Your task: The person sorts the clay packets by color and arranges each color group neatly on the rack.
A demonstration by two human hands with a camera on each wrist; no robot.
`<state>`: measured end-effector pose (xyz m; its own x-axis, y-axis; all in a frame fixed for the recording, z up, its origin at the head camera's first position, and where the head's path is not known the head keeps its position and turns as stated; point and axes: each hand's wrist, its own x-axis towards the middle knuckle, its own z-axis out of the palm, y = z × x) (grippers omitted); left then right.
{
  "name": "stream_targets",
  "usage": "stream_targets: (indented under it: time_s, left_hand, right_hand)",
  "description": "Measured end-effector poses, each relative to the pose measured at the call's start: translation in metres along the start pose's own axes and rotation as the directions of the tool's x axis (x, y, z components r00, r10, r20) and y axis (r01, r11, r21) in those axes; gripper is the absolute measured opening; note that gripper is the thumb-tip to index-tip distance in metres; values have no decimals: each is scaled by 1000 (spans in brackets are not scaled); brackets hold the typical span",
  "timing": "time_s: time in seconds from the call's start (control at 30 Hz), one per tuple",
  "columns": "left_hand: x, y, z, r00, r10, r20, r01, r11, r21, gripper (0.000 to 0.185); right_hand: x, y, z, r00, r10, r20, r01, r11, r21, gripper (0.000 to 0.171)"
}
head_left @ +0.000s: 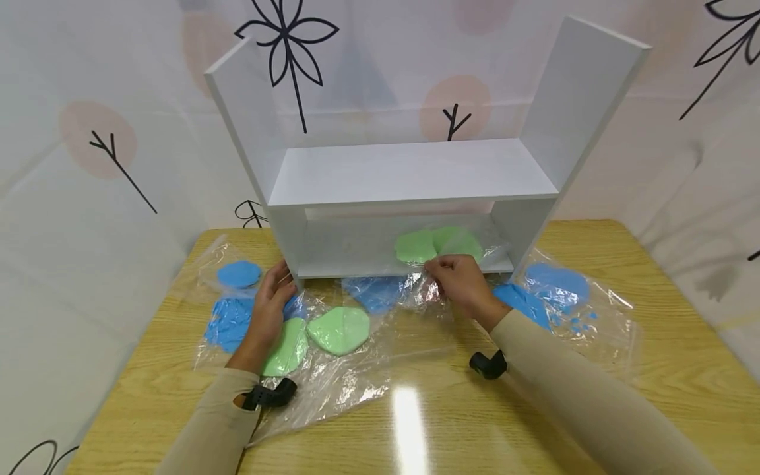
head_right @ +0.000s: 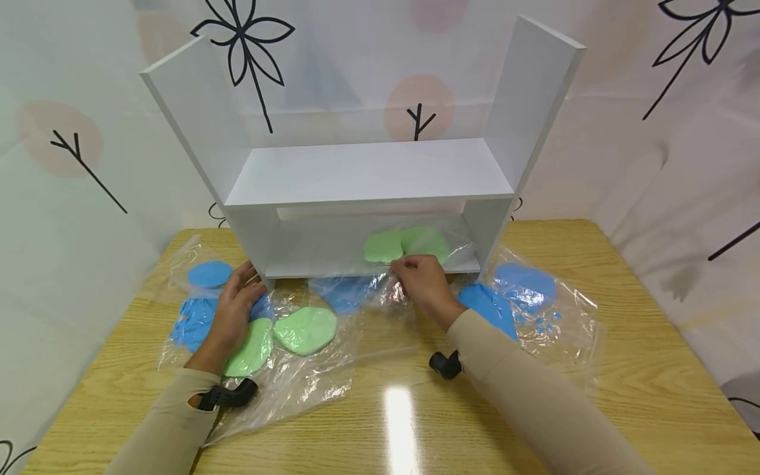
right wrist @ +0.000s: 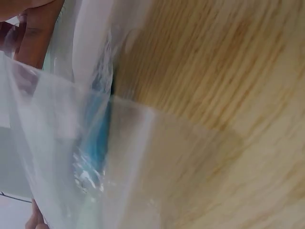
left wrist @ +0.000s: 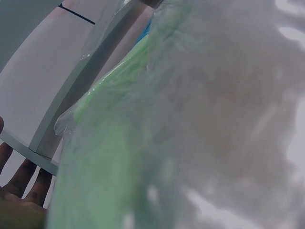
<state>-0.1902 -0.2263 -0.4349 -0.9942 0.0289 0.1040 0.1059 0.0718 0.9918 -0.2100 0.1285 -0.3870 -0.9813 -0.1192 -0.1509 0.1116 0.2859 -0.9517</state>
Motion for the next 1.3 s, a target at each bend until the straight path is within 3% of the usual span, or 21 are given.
stream_targets:
  time_s: [0.1, 0.43, 1.07, 1.3]
  left_hand:
    - [0, 1, 0, 1000, -8, -4, 8, 1000, 6, 52]
    - [0, 1, 0, 1000, -10, -9, 10, 1000, 16, 51]
    - [1, 0, 1, 1000, -13, -18, 13, 1000, -8, 51]
    - [1, 0, 1, 1000, -16, -22, 16, 1000, 3, 51]
  right_hand:
    - [3, -1, -1, 1000, 12, -15, -12, 1000, 9, 33]
    - [11, -2, -1, 993, 119, -23, -113, 978, 174, 39]
    - [9, -5, -4, 997, 67, -30, -64, 993, 94, 48]
    - [-6, -3, -12, 998, 6, -70, -10, 998, -59, 50]
